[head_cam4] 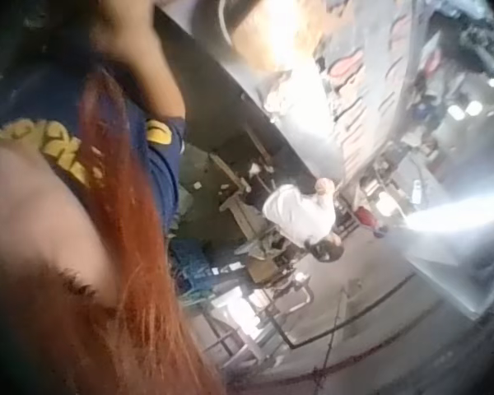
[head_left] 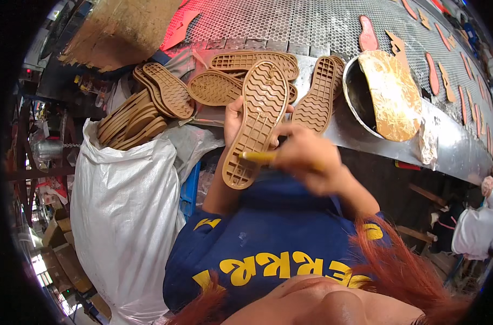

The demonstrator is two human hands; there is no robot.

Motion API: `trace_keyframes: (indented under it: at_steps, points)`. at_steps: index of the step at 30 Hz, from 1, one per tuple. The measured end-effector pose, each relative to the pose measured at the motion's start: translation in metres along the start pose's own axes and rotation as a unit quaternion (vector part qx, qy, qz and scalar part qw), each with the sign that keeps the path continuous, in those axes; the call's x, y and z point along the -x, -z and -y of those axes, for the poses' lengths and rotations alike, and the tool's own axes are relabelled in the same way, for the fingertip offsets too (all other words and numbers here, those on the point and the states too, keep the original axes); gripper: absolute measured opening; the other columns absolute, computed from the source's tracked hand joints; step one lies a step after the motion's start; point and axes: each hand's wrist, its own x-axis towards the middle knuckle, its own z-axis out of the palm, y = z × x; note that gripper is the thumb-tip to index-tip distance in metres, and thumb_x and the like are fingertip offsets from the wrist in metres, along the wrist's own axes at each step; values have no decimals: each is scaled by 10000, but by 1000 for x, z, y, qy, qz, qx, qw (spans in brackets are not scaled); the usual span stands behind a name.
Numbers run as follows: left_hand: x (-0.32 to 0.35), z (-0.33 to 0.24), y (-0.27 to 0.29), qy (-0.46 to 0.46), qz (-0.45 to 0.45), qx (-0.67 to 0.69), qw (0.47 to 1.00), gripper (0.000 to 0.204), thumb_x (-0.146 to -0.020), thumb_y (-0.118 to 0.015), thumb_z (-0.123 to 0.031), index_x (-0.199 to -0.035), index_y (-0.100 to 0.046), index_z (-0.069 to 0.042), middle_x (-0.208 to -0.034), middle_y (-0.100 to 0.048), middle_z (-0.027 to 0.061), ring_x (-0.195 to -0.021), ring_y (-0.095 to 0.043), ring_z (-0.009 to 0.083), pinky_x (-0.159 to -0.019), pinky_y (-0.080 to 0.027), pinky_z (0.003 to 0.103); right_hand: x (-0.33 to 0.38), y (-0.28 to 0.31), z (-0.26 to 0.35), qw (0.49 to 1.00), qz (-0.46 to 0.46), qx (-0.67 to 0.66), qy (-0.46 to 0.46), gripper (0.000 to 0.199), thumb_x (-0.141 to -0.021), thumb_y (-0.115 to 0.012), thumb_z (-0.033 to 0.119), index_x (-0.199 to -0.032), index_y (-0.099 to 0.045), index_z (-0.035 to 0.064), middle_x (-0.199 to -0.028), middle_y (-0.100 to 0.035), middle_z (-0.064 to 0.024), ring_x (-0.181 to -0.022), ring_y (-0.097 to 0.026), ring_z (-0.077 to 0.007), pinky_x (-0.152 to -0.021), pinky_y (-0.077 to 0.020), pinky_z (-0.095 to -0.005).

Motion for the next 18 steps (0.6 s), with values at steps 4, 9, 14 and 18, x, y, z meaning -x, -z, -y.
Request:
trace_keyframes:
  at_steps: [4, 9, 14, 18]
  points:
    - [13, -16, 17, 47, 26, -115, 992, 697, -894, -357, -532, -1311, -424, 23, -1056, -584, 264, -638, -605, 360, -483, -515, 416, -26, 18, -67, 935, -293, -187, -70, 101, -836, -596, -19, -935, -613, -11, -892, -643, -74, -843, -606, -128, -799, -481, -281]
    - [24, -7, 4, 36, -10, -129, 991, 696, -923, -308, -542, -1321, -415, 19, -1055, -595, 273, -590, -616, 335, -448, -502, 379, -17, 35, -79, 903, -377, 175, 112, 176, -793, -578, -112, -935, -616, -15, -878, -637, -83, -814, -617, -190, -898, -463, -390]
    - [-3, -19, -26, 9, 22, -200, 980, 593, -976, -257, -464, -1303, -435, -3, -1110, -595, 228, -809, -663, 305, -623, -568, 390, 33, 23, -72, 852, -523, 10, 36, 218, -879, -500, -60, -1083, -561, -15, -1116, -575, -130, -1083, -544, -241, -977, -398, -355]
    - [-106, -110, -60, -43, -13, -213, 976, 523, -959, -343, -432, -1261, -439, -16, -1100, -581, 197, -918, -623, 289, -781, -544, 416, 38, 35, -55, 835, -548, -57, -11, 180, -885, -530, -21, -1058, -580, -22, -1044, -586, -90, -1008, -546, -155, -915, -412, -273]
